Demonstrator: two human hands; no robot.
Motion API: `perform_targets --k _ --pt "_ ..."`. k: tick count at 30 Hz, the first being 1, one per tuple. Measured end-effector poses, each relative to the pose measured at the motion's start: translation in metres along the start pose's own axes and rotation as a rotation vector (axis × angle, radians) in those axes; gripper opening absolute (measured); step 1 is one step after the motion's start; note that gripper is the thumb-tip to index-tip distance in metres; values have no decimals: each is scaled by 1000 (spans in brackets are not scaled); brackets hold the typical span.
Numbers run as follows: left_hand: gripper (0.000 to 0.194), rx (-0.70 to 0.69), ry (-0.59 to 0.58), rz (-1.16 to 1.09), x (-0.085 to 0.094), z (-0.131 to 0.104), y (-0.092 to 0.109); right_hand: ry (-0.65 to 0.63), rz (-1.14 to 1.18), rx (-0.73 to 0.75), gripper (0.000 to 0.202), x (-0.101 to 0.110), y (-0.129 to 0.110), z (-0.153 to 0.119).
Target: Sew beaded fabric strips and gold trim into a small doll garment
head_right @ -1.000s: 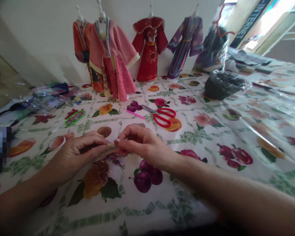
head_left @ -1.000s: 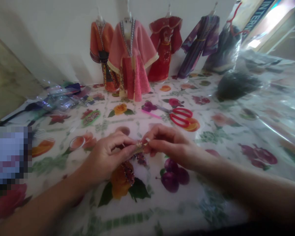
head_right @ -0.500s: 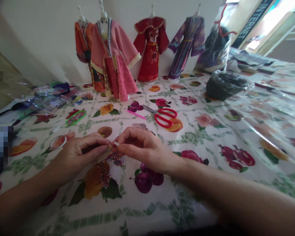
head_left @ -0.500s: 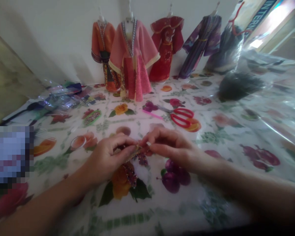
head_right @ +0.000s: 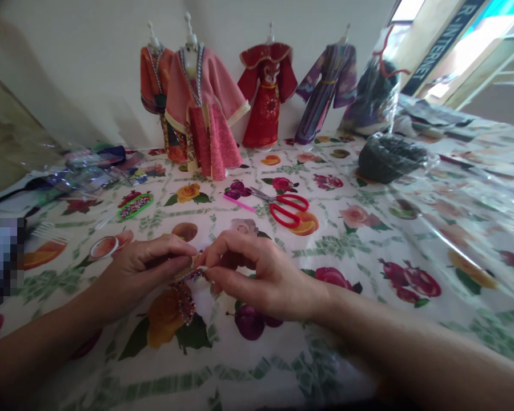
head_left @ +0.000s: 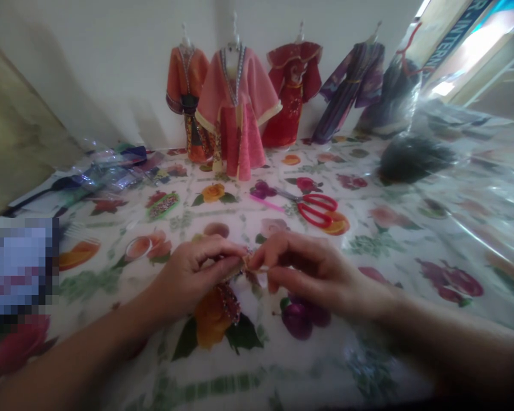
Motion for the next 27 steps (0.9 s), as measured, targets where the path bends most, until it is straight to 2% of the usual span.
perform_targets --k 5,9,13,21,27 --pt "15 -26 -3 6 0 1 1 68 -47 47 7 4 1 1" --pt "14 -63 17 34 1 -1 3 114 -180 60 3 4 0 3" --pt "15 -103 -8 107 -2 -2 6 51 -227 12 7 2 -3 4" --pt "13 -127 -95 174 -5 -2 14 -49 -176 -84 12 -2 -1 5" --pt "13 -133 -106 202 -5 -4 14 -36 -168 -93 9 -3 -2 6"
Point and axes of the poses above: each hand's wrist, its own z-axis towards the middle knuckle, its own x-axis out of the back of the hand, y = z × x, the point moved 2 cm from there along z, towards the middle knuckle, and after that the axes turned 5 degrees about -y, right-handed, at the moved point
